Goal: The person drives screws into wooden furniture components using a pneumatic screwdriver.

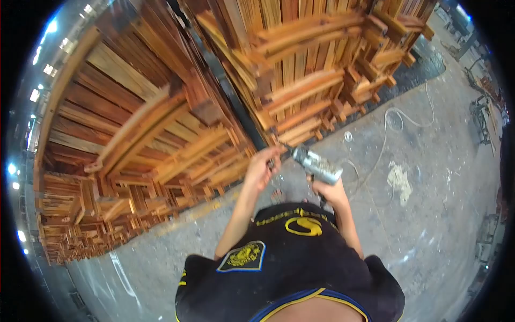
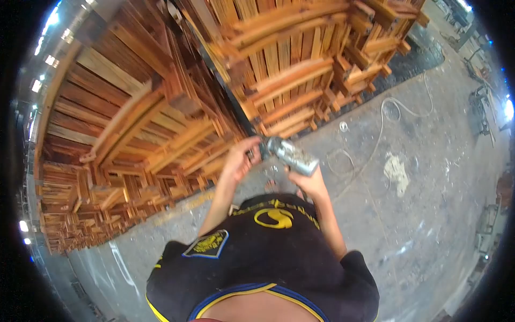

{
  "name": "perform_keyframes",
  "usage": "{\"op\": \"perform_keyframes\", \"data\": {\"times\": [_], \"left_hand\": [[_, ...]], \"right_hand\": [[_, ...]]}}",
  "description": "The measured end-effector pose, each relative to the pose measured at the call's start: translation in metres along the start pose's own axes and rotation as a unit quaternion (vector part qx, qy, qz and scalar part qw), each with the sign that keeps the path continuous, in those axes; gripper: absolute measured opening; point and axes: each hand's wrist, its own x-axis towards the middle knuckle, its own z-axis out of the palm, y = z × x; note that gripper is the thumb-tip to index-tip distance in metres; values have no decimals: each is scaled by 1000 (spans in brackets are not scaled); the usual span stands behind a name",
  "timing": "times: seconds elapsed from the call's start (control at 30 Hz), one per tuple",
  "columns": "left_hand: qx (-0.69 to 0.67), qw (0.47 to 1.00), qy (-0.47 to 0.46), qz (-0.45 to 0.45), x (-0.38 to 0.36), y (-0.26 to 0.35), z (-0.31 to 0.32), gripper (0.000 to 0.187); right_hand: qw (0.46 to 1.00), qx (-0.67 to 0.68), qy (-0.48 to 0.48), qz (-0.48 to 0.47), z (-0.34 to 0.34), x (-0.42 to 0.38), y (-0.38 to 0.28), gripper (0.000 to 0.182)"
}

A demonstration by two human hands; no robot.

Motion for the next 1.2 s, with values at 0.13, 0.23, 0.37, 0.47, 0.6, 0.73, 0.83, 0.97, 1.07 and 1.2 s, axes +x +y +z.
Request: {"op": "perform_keyframes", "data": {"times": [0.13, 0.23, 0.37, 0.47, 0.6, 0.73, 0.83, 0.97, 1.07, 1.2], "left_hand": [[-25, 996, -46, 76, -7, 20, 13, 21], [-28, 996, -47, 66, -17, 38, 34, 23], [-41, 996, -74, 31, -13, 45, 39, 25], [-20, 996, -82, 36, -12, 48, 44, 27], [55, 995, -80, 37, -9, 51, 51, 29], [108, 990, -41, 79, -9, 43, 68, 30], [14, 993, -48, 110, -8, 31, 81, 33], [-66, 991, -90, 77, -16, 31, 91, 39], [-139, 983, -120, 31, -5, 21, 81, 33], [-175, 982, -67, -23, 12, 3, 50, 39]], "right_hand": [[1000, 19, -17, 10, -6, -9, 0, 35], [997, 17, -29, -66, -9, -7, 6, 39], [998, -25, -25, -46, -13, -9, -7, 37], [997, -20, -26, -67, -13, -6, -7, 38], [998, 10, -30, -52, -19, -6, -5, 40], [997, 41, -1, -62, -19, -5, 0, 39], [993, 99, -7, -64, -16, -3, 4, 36], [987, 143, 26, -76, -13, -1, 0, 35], [985, 151, 41, -76, -15, -1, 3, 36], [982, 173, 37, -60, -22, -1, 8, 37]]}}
